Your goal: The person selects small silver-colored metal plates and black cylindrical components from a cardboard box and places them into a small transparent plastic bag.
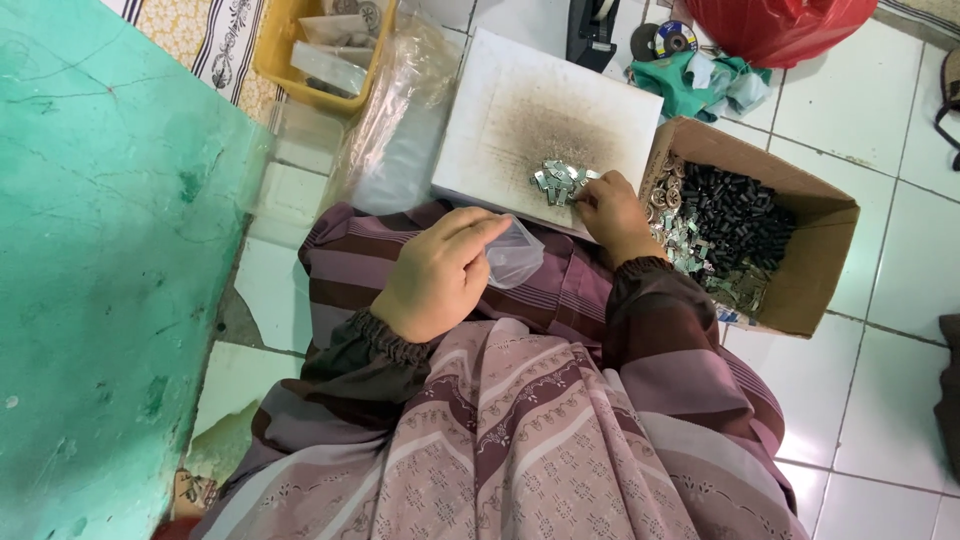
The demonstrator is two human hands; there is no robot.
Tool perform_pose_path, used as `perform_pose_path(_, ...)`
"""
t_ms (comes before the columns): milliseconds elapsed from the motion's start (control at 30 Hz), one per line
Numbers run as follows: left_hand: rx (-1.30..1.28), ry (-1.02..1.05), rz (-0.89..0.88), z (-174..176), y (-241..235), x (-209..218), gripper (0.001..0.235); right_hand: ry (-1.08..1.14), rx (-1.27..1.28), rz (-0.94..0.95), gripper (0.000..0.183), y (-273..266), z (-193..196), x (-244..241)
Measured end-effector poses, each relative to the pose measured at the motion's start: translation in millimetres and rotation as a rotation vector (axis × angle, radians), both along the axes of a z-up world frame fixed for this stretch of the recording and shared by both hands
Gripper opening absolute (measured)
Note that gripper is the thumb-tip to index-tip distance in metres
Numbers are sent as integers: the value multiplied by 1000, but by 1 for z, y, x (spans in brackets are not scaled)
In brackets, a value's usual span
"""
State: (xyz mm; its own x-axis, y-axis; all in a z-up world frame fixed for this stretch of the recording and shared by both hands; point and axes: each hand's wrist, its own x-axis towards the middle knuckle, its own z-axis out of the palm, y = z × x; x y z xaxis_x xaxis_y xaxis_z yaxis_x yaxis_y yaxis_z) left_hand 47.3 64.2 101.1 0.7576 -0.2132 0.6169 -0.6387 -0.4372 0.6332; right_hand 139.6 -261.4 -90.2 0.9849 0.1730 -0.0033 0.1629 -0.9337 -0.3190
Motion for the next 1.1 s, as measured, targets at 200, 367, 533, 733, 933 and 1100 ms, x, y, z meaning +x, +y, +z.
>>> perform_pose_path(200, -3, 6, -24, 2, -5, -1, 35, -135, -33, 9, 7, -5, -15, -7)
perform_pose_path(367, 0, 13, -45, 0, -7, -1, 37, -170, 7, -12, 11, -12, -30, -9)
perform_pose_path(533, -4, 23, -49, -4, -6, 0, 37, -69, 186, -193, 14, -24, -35, -9)
perform_pose_path(733, -7, 50, -67, 2, -11, 2, 38, -135, 149, -200, 13, -28, -40, -13)
perform_pose_path(933, 5, 66, -58, 2, -13, 2, 38, -99, 91, -117, 28, -19, -21, -17)
perform_pose_path(1100, 7, 69, -81, 0, -14, 2, 40, -101, 47, -94, 19, -22, -25, -16)
